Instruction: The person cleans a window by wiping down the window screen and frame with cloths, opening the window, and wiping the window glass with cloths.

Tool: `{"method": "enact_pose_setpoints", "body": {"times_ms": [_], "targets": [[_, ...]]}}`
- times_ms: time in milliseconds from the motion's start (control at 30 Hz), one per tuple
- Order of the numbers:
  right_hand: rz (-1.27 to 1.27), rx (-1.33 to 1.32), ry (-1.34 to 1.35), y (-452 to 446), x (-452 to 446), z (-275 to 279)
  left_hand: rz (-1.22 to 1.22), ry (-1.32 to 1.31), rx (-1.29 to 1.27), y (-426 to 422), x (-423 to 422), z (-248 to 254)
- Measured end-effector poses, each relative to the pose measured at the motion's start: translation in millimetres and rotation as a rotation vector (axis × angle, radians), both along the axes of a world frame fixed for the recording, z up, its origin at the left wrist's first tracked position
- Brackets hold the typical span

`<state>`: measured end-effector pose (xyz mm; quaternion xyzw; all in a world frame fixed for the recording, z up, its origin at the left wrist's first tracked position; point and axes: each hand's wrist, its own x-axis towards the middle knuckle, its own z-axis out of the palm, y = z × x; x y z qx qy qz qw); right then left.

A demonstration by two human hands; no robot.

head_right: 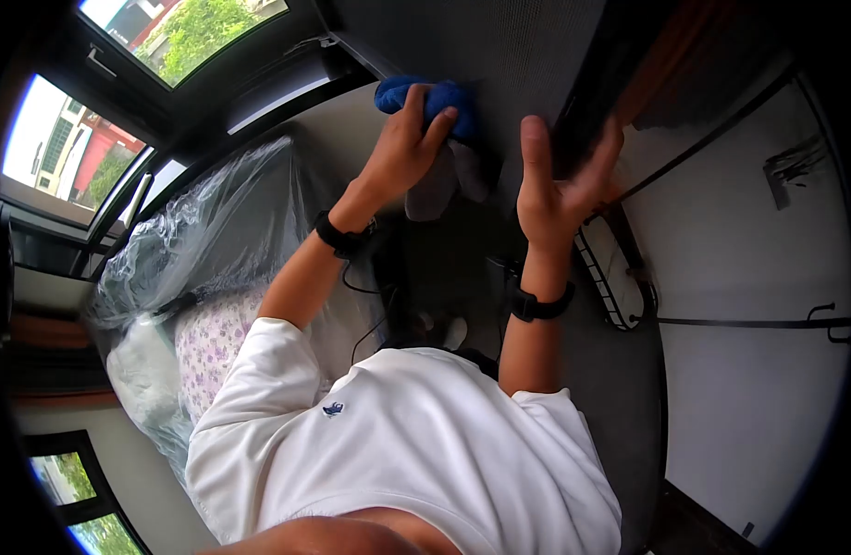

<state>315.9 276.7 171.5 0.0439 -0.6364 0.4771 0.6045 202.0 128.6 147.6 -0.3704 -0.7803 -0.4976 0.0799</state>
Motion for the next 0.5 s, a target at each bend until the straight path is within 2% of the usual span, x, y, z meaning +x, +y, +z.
{"method": "enact_pose_setpoints", "body": {"times_ms": [67,100,167,200,233,267,333,367,400,467,500], "targets": [[0.22,0.044,-0.096,8,3,-3,0.076,0.176,0.112,3,-18,10],[0.277,-0.056,-0.199,3,12,1,0.074,0.267,0.251,8,-31,22],[0.281,-0.081,-0.208,-4,18,2,0.062,0.353,0.469,11,-46,63],[0.291,-0.102,-0.193,-5,19,2,0.026,0.237,0.529,9,-47,78],[0.267,-0.1,-0.2,-3,23,1,0.42,0.497,0.255,10,-89,52],[0.298,-0.093,-0.275,-3,26,-3,0.405,0.486,0.259,14,-87,43],[0.326,-0.096,-0.358,-6,32,-7,0.27,0.757,0.209,17,-81,34],[0.361,-0.05,-0.354,-7,34,-7,0.266,0.778,0.342,19,-50,50],[0.395,-0.002,-0.346,-9,34,-6,0.26,0.776,0.345,10,-38,35],[0.365,0.004,-0.316,-24,38,-1,0.043,0.328,0.264,-4,-24,-21],[0.388,-0.002,-0.315,-30,40,0,0.011,0.209,0.241,-14,-18,-42]]}}
